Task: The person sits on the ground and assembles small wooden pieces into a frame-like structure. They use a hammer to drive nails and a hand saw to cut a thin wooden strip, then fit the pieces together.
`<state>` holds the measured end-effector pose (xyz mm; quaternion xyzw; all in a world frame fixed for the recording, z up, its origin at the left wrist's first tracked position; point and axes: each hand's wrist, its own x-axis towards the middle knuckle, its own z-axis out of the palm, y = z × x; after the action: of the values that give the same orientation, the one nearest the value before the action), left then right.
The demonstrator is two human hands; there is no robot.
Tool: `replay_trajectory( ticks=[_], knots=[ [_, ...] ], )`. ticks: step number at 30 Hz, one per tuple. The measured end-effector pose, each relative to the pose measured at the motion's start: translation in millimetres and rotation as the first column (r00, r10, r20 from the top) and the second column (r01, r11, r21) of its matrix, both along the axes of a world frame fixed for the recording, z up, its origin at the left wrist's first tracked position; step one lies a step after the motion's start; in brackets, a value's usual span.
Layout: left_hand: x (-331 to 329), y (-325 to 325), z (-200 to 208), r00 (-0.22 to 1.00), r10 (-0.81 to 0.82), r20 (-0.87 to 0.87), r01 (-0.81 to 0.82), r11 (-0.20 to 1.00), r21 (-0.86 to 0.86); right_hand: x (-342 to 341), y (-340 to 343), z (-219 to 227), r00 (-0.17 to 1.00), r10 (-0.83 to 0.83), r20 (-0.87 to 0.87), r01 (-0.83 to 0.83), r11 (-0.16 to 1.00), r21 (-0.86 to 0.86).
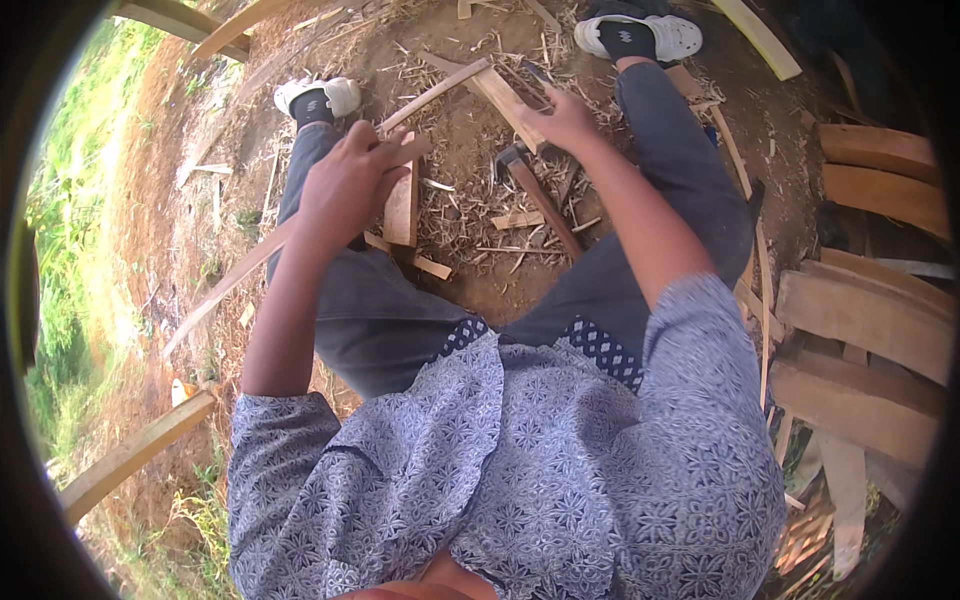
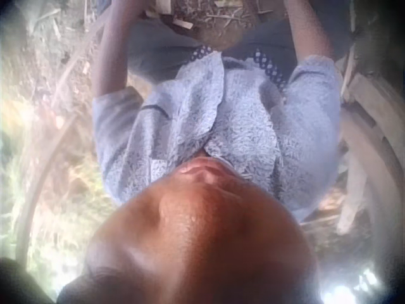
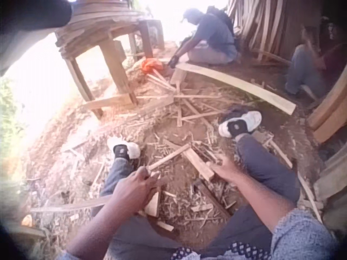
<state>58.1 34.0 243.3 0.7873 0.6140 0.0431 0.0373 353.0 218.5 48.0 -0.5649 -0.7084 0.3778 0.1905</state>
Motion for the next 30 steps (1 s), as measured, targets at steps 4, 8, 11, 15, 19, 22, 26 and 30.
replay_trajectory(
  ticks=[4,8,11,15,19,22,26,30],
  knots=[
    [4.3,-8.6,-12.9,1.000,0.019,0.012,-0.017,0.995,-0.096,-48.4,0.2,-48.0,0.874,-0.103,0.476,0.009,0.981,0.196],
    [-6.4,-41.0,-12.6,0.994,0.102,0.028,-0.096,0.980,-0.177,-73.0,-23.8,-19.2,0.936,-0.013,0.352,-0.014,0.997,0.073],
    [-25.7,-60.6,-9.0,0.983,0.174,0.062,-0.161,0.972,-0.173,-91.5,-58.7,4.6,0.983,-0.032,0.183,0.024,0.999,0.045],
    [-38.4,-63.9,-1.4,0.978,0.203,0.052,-0.196,0.974,-0.113,-114.8,-132.6,16.0,0.994,-0.066,0.086,0.060,0.996,0.060],
    [-33.6,-47.6,-12.7,0.997,0.069,0.021,-0.068,0.997,-0.046,-115.8,-186.1,-14.4,0.970,-0.199,0.138,0.191,0.979,0.069],
    [-24.4,-20.2,-37.5,0.999,-0.031,-0.016,0.029,0.995,-0.093,-109.2,-198.9,-32.8,0.965,-0.213,0.155,0.198,0.974,0.108],
    [-24.7,8.1,-109.0,0.992,-0.116,-0.052,0.107,0.983,-0.151,-113.1,-200.4,-24.5,0.974,-0.131,0.187,0.126,0.991,0.039],
    [-5.2,30.1,-148.5,0.988,-0.148,-0.034,0.139,0.974,-0.180,-106.1,-201.7,-29.6,0.979,-0.178,0.102,0.176,0.984,0.026]
  ],
)
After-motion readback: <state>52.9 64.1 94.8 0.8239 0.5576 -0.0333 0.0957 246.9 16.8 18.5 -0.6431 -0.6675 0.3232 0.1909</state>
